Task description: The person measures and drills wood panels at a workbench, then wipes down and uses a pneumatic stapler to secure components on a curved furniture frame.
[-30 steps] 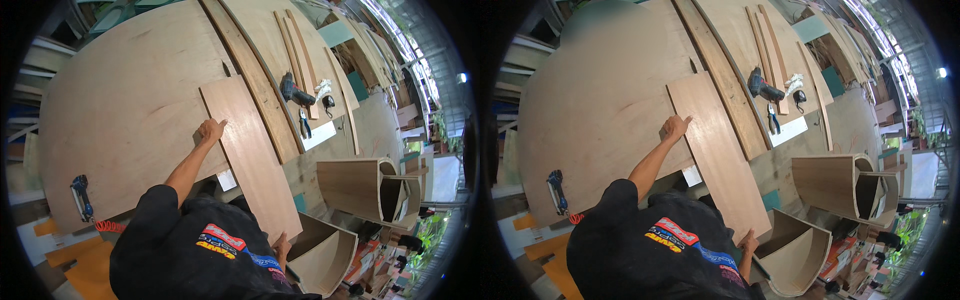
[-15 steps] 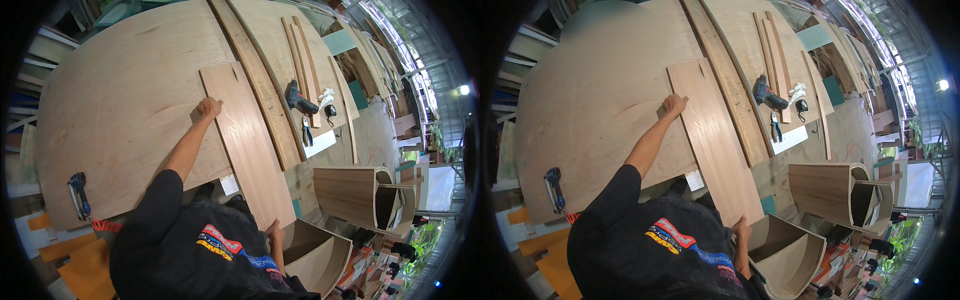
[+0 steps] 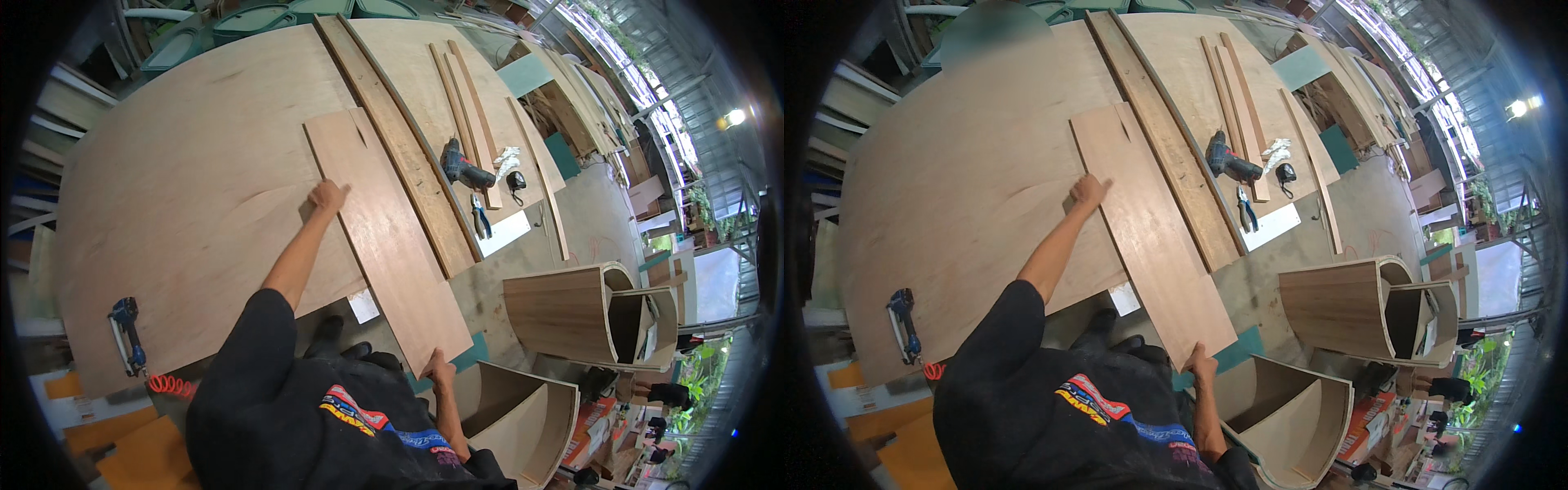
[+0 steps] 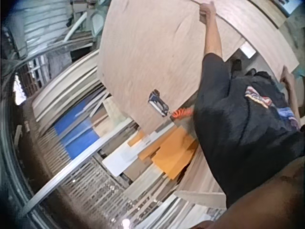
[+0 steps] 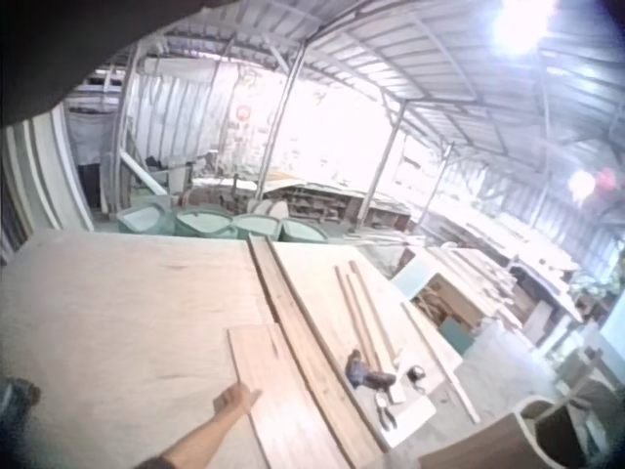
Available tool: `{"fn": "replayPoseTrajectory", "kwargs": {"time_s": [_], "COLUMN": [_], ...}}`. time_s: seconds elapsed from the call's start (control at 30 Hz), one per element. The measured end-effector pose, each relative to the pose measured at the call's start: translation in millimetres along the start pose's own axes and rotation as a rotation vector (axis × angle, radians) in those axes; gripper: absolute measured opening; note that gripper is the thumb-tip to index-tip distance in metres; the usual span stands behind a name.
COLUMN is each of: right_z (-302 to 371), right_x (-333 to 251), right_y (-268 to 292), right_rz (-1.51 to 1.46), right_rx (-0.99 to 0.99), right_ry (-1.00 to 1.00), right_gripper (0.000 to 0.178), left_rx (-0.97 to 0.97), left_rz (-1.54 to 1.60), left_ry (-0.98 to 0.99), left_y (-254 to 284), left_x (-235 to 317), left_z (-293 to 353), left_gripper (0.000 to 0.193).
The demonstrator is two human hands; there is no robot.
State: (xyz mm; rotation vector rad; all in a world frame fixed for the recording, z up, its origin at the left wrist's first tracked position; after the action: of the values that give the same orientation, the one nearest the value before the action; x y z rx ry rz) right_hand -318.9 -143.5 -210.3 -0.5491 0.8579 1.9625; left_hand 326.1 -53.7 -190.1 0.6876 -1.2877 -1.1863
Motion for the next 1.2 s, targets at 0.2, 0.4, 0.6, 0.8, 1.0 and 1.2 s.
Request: {"fn": "replayPoseTrajectory", "kwargs": {"time_s": [0.2, 0.4, 0.6, 0.8, 1.0, 1.2], "right_z": [3, -10, -18, -21, -30, -40], "right_x": [-9, -19, -49, -77, -115, -128], "right_y": [26, 40, 14, -28, -80, -111], "right_rz": [0.052, 0.219, 0.278, 0.180, 0.286, 0.316], "right_rx": [-0.020, -0.056, -0.110, -0.093, -0.068, -0.016], "right_ry": [0.052, 0.205, 0.188, 0.198, 0.258, 0.287], "right_gripper": [0.064, 0.058, 0.058, 0.056, 0.056, 0.057], "left_rx": [-0.091, -0.124, -0.086, -0.112, -0.135, -0.092], "left_rz": [-0.016, -0.036, -0.091, -0.095, -0.039, -0.010], "left_ry": [-0.067, -0.007, 0.002, 0.047, 0.056, 0.044], "left_y": [-12, -17, -4, 13, 33, 28], "left_x": [21, 15, 11, 14, 14, 6], "left_z": [137, 165, 143, 95, 32, -5], "left_gripper": [0.069, 0.071, 0.081, 0.078, 0.070, 0.061]}}
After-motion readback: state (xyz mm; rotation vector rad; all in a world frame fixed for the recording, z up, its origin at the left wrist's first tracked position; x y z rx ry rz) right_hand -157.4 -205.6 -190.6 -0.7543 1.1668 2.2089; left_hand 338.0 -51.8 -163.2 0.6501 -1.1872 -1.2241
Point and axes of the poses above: each hand's wrist, its own z-axis away from the middle knuckle, its own y-axis out of the back of the hand, x = y × z, the point moved 9 cm from there along -z, towards the middle knuckle, and after that the axes turned 11 degrees about -z, right-handed, at the moved point
